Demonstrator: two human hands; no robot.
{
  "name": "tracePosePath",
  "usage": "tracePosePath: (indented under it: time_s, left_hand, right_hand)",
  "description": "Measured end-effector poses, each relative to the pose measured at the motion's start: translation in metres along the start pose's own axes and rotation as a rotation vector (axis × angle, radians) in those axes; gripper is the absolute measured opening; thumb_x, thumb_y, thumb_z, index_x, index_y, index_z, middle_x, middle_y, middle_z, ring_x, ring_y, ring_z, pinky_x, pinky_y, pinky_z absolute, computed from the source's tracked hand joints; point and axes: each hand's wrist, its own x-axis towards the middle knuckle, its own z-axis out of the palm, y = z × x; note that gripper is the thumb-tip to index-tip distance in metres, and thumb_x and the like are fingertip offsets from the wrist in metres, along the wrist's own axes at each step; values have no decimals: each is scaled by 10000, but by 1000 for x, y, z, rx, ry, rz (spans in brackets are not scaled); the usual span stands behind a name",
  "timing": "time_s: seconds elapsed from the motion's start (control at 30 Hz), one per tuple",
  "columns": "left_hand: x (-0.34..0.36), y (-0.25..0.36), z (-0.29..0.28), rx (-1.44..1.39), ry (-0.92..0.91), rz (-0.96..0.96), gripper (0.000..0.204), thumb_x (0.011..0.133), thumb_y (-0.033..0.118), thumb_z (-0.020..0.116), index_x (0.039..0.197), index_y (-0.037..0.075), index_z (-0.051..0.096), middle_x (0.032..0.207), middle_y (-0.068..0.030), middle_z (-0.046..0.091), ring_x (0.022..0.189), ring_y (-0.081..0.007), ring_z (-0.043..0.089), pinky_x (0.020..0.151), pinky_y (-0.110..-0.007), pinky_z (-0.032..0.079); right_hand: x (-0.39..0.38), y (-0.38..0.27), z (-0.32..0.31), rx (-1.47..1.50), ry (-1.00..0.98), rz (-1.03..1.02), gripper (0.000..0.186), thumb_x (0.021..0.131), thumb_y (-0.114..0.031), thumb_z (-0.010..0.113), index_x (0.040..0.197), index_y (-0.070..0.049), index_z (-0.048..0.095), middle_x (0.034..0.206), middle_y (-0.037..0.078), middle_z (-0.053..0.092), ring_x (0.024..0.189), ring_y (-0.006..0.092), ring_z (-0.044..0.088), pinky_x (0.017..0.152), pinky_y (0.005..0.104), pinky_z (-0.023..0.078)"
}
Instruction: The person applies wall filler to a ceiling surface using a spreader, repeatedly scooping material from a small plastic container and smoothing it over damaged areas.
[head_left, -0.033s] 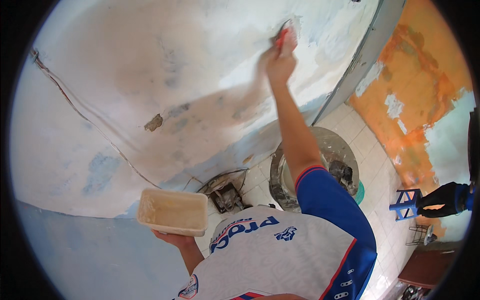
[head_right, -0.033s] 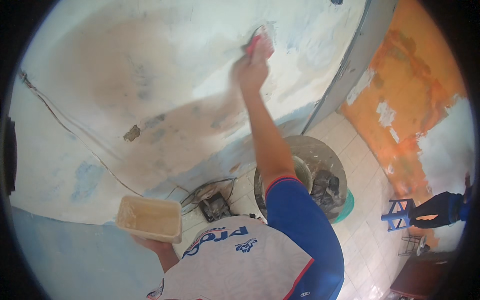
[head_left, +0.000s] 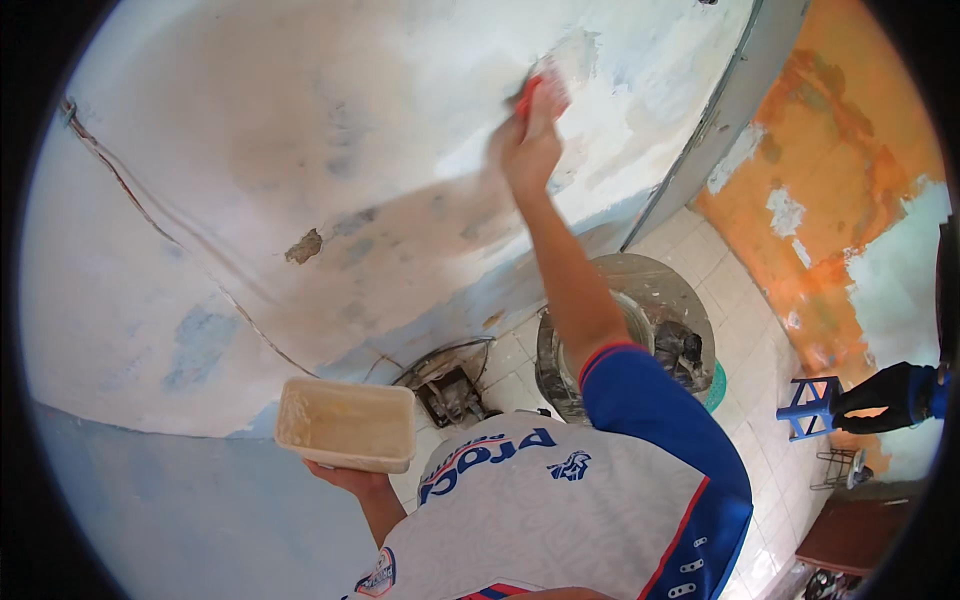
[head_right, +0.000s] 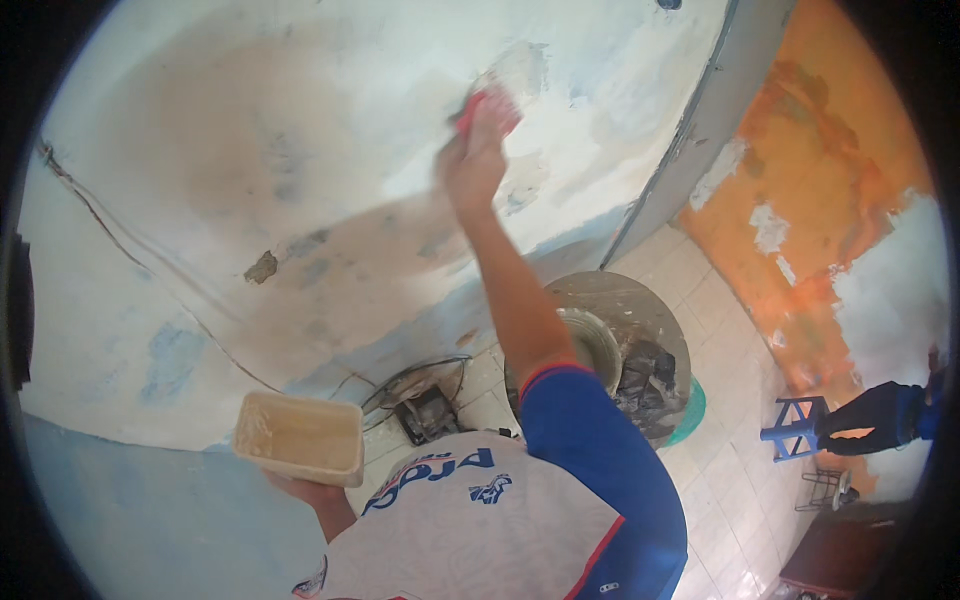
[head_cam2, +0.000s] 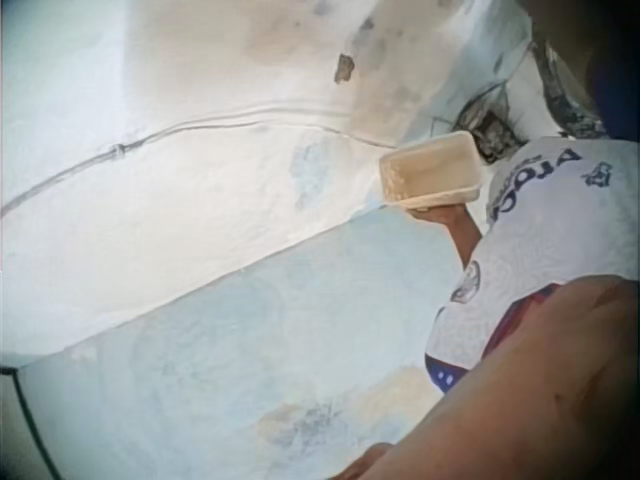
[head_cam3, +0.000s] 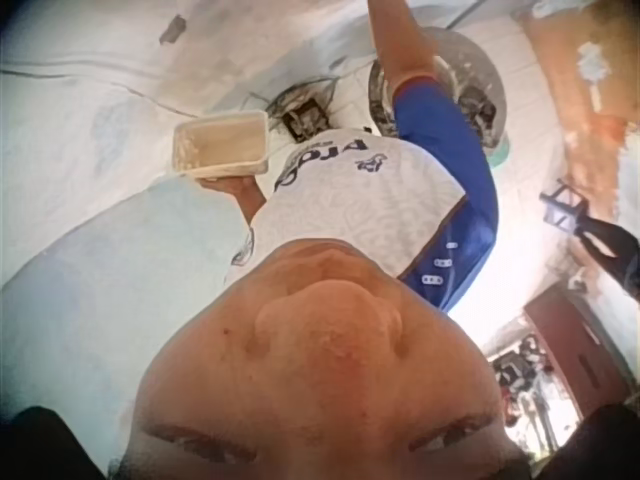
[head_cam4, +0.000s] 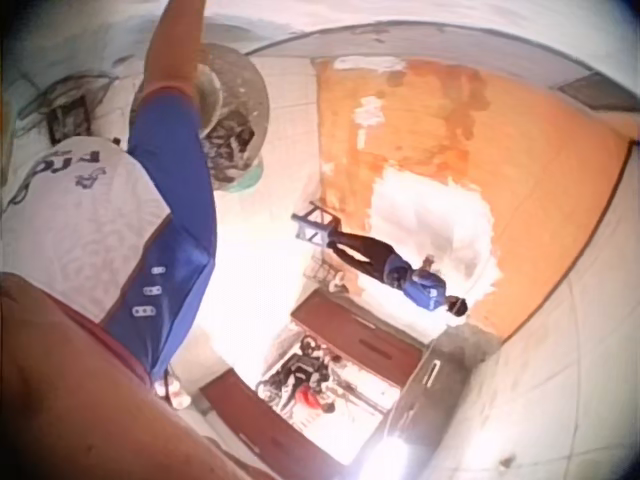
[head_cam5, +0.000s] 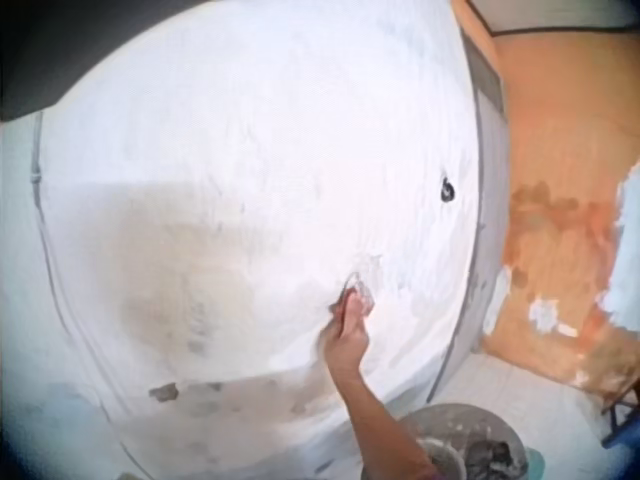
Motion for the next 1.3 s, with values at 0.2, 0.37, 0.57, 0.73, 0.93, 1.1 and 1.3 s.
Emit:
tracePosePath:
  time_s: [0.2,0.37,0.57,0.73,0.93,1.1,1.3]
  left_hand:
    - [4,-3,-21,141,3,68,732,1029,678,403,1581,199,444,1591,-58,492,1409,-323,523,1155,-528,473]
    - [8,-3,-14,40,-112,28,753,1025,701,391,1579,194,448,1591,-59,494,1412,-321,523,1156,-525,472]
    - [5,-9,-3,46,-20,44,749,1028,700,380,1578,195,448,1590,-52,494,1423,-318,513,1160,-520,468]
    - [2,-10,25,-58,107,91,554,1088,489,390,1437,92,553,1385,-119,643,1214,-341,662,1019,-509,580]
    - [8,-18,-17,-30,11,53,735,1041,685,372,1594,204,429,1604,-57,480,1435,-323,501,1169,-521,462]
    - [6,-25,-7,-77,82,91,658,1068,595,380,1526,134,483,1504,-89,559,1338,-330,581,1110,-520,517]
    - [15,-23,-5,-107,23,113,650,1063,575,376,1528,133,479,1504,-88,555,1350,-323,573,1113,-515,517]
  right_hand:
    - [-53,-36,-51,236,-134,-27,458,976,95,567,1427,38,625,1312,203,730,1239,289,706,1062,398,545]
    - [50,6,-37,17,94,96,412,1029,-3,544,1433,38,612,1260,235,739,1066,372,755,874,408,589]
    - [-47,-11,-8,32,-133,-189,551,909,81,583,1457,22,582,1406,250,651,1303,413,634,1118,439,502]
    - [-97,-22,-56,212,-356,-127,547,893,153,545,1433,66,578,1427,254,635,1371,408,587,1199,487,434]
    - [52,9,-28,91,112,70,449,1032,-37,548,1473,42,559,1335,251,696,1210,385,697,979,402,571]
    - [-46,-9,-10,97,-117,-322,518,939,93,555,1450,14,595,1458,236,621,1378,421,576,1210,485,417]
    - [-85,-31,-56,240,-175,-87,528,926,129,535,1446,51,585,1434,233,641,1331,403,622,1143,455,497]
